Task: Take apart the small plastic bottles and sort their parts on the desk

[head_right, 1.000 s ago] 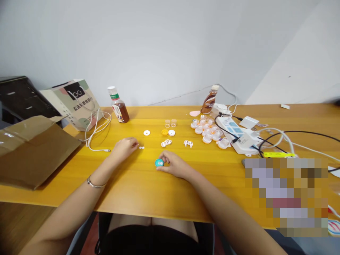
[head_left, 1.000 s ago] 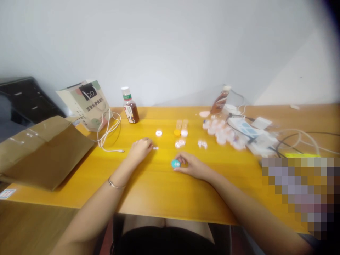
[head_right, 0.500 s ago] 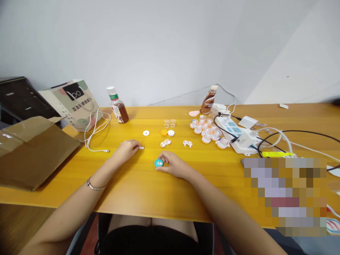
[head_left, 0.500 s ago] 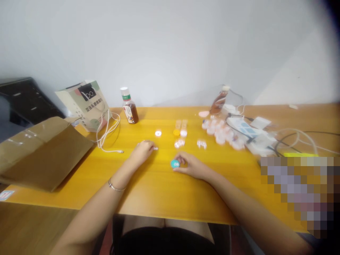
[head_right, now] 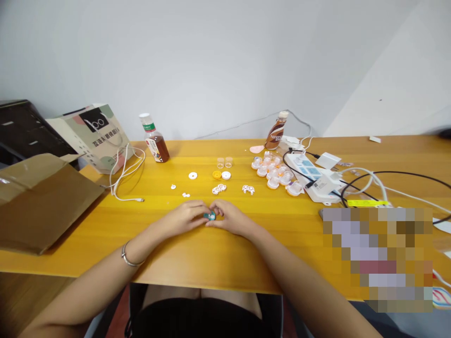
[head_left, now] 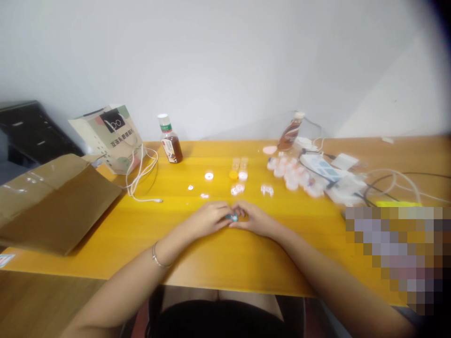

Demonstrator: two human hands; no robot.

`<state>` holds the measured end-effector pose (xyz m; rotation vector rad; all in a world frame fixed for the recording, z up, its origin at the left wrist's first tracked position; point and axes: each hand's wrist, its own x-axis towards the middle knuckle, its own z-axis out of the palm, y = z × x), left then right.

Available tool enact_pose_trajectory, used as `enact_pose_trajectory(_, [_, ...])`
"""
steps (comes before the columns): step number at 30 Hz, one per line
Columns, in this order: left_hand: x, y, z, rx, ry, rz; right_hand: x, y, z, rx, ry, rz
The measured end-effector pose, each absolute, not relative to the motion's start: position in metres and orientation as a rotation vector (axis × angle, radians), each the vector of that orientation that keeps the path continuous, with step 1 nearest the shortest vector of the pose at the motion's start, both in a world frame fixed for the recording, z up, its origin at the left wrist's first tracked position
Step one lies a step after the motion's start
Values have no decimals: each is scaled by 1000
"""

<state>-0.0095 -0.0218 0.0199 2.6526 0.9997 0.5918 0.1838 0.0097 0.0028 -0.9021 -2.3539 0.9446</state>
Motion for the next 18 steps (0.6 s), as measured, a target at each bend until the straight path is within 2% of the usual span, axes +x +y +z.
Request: enact_pose_trajectory(18, [-8, -13, 6, 2725, 1067, 614, 186, 15, 0, -841, -2401, 870])
